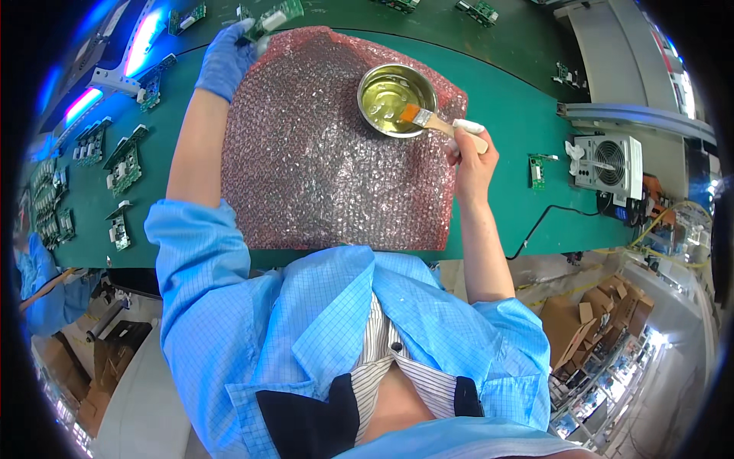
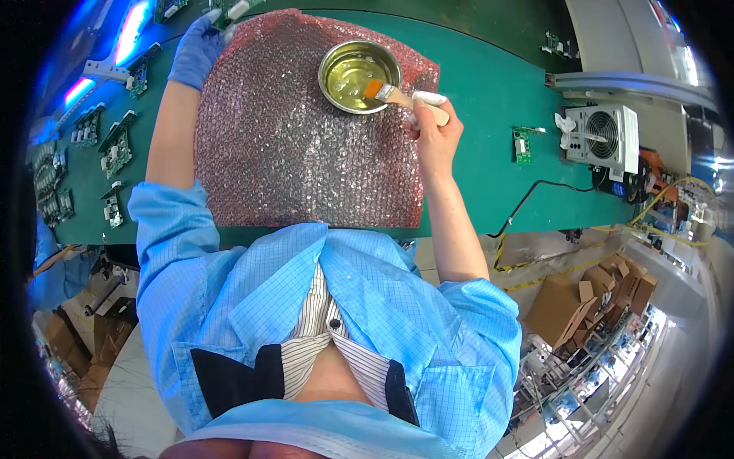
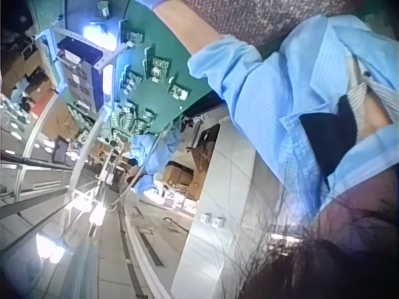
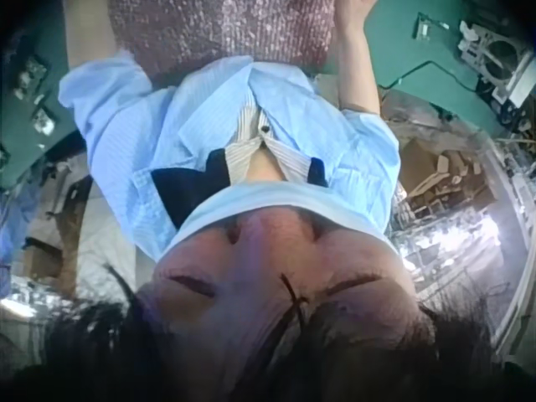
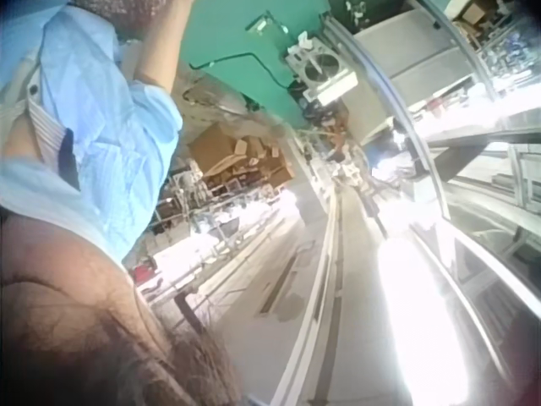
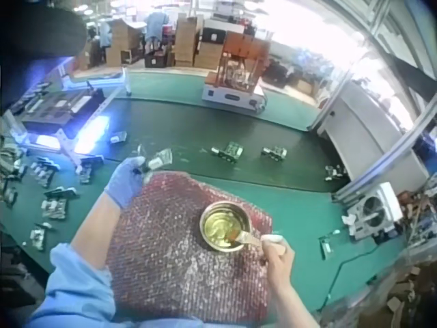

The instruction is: Applying a liquid coating to printed circuit boards using a brush at an electronics workstation.

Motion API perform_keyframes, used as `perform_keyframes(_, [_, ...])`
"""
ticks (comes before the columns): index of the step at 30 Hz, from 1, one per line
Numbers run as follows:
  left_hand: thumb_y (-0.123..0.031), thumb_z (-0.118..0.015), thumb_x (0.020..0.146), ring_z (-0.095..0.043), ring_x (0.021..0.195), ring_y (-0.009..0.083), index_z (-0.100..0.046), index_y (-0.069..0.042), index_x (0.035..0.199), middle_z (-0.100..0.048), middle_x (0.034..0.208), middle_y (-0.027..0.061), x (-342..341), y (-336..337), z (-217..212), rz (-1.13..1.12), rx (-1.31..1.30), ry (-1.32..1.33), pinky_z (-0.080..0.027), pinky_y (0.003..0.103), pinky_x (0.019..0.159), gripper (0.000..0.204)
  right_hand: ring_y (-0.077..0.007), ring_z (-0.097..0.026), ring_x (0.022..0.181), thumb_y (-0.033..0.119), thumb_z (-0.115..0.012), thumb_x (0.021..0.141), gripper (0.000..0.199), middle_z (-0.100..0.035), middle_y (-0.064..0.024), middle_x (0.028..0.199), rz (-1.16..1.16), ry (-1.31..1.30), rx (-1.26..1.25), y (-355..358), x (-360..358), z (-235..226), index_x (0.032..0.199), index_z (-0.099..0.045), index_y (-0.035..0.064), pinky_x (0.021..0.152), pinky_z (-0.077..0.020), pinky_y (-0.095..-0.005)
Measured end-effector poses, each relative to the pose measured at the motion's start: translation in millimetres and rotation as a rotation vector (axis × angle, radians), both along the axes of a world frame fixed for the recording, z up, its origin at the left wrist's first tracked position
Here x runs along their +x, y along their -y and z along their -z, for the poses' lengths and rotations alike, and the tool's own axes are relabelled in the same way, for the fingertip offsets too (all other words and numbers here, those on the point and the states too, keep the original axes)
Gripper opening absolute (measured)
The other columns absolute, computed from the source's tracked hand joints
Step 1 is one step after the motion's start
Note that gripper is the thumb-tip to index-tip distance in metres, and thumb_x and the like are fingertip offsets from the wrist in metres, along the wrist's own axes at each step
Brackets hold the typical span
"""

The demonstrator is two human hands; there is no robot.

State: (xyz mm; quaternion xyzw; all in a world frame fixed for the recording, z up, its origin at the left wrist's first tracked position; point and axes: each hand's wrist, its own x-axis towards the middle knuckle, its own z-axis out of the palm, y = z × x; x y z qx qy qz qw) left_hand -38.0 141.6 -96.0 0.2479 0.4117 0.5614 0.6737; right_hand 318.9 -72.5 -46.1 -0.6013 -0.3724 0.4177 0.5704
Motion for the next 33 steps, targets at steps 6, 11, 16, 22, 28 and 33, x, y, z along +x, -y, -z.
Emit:
perform_keyframes(6, [-0.016, -0.066, 0.078, -0.063, 0.073, 0.0194, -0.059, -0.003, 0.097, -0.061, 0.086, 0.0107, 3, 57, -26, 0.099, -0.030, -0.160, -0.055, 0.026, 0.056, 0.024, -0.0060, -0.048, 0.047, 0.010, -0.055, 0.082, 0.012, -0.055, -0.0021, 0.058, 0.056, 0.056, -0.014, 10, 25, -21, 0.087, -0.060, 0.0002, 0.040, -0.0331, -0.0193])
perform_keyframes(11, [-0.017, -0.060, 0.083, -0.063, 0.083, 0.0199, -0.059, -0.003, 0.104, -0.062, 0.094, 0.0118, 23, 92, -45, 0.292, 0.071, -0.038, -0.057, 0.029, 0.067, 0.026, -0.0071, -0.048, 0.048, 0.011, -0.056, 0.081, 0.014, -0.054, -0.0019, 0.059, 0.073, 0.098, 0.030, 19, 35, -35, 0.088, -0.061, -0.0009, 0.041, -0.0336, -0.0197])
perform_keyframes(16, [-0.018, -0.064, 0.081, -0.062, 0.089, 0.0189, -0.055, -0.003, 0.109, -0.061, 0.097, 0.0100, 50, 117, -50, 0.444, 0.144, -0.081, -0.056, 0.028, 0.074, 0.034, -0.0075, -0.054, 0.060, 0.017, -0.059, 0.084, 0.021, -0.058, -0.0023, 0.069, -0.118, 0.114, 0.139, 30, 24, -53, 0.095, -0.061, -0.0008, 0.050, -0.0387, -0.0201])
perform_keyframes(22, [-0.029, -0.065, 0.080, -0.060, 0.089, 0.0122, -0.058, -0.008, 0.109, -0.061, 0.095, 0.0024, 74, 140, -55, 0.705, 0.194, -0.191, -0.054, 0.024, 0.073, 0.036, -0.0079, -0.057, 0.070, 0.021, -0.061, 0.085, 0.026, -0.061, -0.0020, 0.078, -0.469, 0.198, 0.152, 34, 2, -67, 0.105, -0.061, 0.0029, 0.060, -0.0456, -0.0204])
perform_keyframes(28, [-0.035, -0.068, 0.077, -0.059, 0.076, 0.0062, -0.060, -0.010, 0.108, -0.063, 0.087, -0.0012, 78, 154, -64, 0.714, 0.204, -0.330, -0.050, 0.018, 0.062, 0.041, -0.0071, -0.056, 0.073, 0.017, -0.061, 0.085, 0.024, -0.062, -0.0007, 0.083, -0.620, 0.249, 0.166, 29, -9, -74, 0.105, -0.062, 0.0038, 0.065, -0.0466, -0.0210])
perform_keyframes(33, [-0.035, -0.069, 0.076, -0.059, 0.075, 0.0062, -0.061, -0.010, 0.106, -0.063, 0.088, -0.0006, 78, 157, -66, 0.743, 0.238, -0.332, -0.050, 0.018, 0.060, 0.040, -0.0066, -0.055, 0.073, 0.015, -0.061, 0.085, 0.022, -0.062, -0.0007, 0.084, -0.647, 0.287, 0.177, 27, -10, -79, 0.103, -0.063, 0.0027, 0.066, -0.0463, -0.0209])
